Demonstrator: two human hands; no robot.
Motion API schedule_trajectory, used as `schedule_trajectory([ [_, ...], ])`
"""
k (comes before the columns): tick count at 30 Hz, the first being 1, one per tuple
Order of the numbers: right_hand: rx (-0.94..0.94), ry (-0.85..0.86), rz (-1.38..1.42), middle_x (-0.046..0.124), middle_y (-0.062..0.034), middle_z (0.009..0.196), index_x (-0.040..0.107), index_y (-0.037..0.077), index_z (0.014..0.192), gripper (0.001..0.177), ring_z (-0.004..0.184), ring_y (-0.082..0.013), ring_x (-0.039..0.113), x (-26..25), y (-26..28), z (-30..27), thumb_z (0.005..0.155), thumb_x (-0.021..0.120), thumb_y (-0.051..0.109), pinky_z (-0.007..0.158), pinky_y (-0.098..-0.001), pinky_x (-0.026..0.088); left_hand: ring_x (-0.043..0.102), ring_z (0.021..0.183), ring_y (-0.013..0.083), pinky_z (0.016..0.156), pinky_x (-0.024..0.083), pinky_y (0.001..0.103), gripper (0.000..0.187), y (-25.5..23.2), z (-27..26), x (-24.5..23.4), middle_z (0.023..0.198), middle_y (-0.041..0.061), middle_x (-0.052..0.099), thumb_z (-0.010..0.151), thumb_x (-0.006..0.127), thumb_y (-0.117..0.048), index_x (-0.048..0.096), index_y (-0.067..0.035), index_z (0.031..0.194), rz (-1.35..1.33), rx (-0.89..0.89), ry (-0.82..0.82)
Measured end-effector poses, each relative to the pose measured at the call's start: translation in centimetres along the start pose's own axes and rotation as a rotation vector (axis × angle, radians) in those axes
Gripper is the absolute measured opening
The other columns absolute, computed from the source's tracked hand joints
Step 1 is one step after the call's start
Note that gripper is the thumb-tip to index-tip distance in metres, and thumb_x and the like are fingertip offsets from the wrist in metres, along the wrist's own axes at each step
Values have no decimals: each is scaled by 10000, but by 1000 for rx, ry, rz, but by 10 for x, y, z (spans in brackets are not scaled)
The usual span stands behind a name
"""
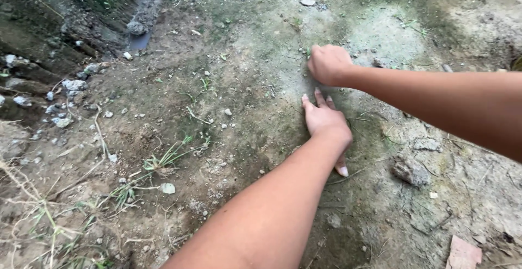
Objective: Digging and moving dirt by hand in an outdoor area.
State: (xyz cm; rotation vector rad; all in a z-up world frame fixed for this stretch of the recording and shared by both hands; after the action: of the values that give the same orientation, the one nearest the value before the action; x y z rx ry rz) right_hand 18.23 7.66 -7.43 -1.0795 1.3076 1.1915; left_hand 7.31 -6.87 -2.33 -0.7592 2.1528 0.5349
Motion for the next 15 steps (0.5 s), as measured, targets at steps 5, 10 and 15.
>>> schedule_trajectory([
  [5,105,-77,173,713,-308,1009,576,-43,1173,416,959,-467,700,-15,-27,10,1060,472,344,881,-550,547,-38,1575,454,1224,52,663,1513,0,-4,-1,1726,160,59,401,1015,-602,276,-86,1617,16,11,3],
  [10,200,138,116,657,-336,1145,495,-68,1264,706,1086,-463,657,-2,-55,2,1044,414,598,925,-552,520,-35,1572,457,1218,55,672,1489,0,-2,0,1725,140,80,410,1030,-567,297,-79,1611,3,7,-9],
  [15,134,133,48,681,-293,1145,540,-25,1232,673,1104,-443,654,5,-44,-3,1051,375,602,931,-559,511,-42,1577,447,1217,49,675,1455,0,-4,-1,1726,140,89,419,1039,-532,323,-87,1605,-11,2,-6],
])
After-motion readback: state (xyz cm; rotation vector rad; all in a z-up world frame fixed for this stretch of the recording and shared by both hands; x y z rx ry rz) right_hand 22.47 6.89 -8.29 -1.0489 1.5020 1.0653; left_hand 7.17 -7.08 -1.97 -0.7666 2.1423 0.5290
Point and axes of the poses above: each hand's wrist, its own z-axis towards the middle knuckle, its own x-axis out of the palm, y = z × x, the point moved 4 cm from there along z, towards the middle knuckle
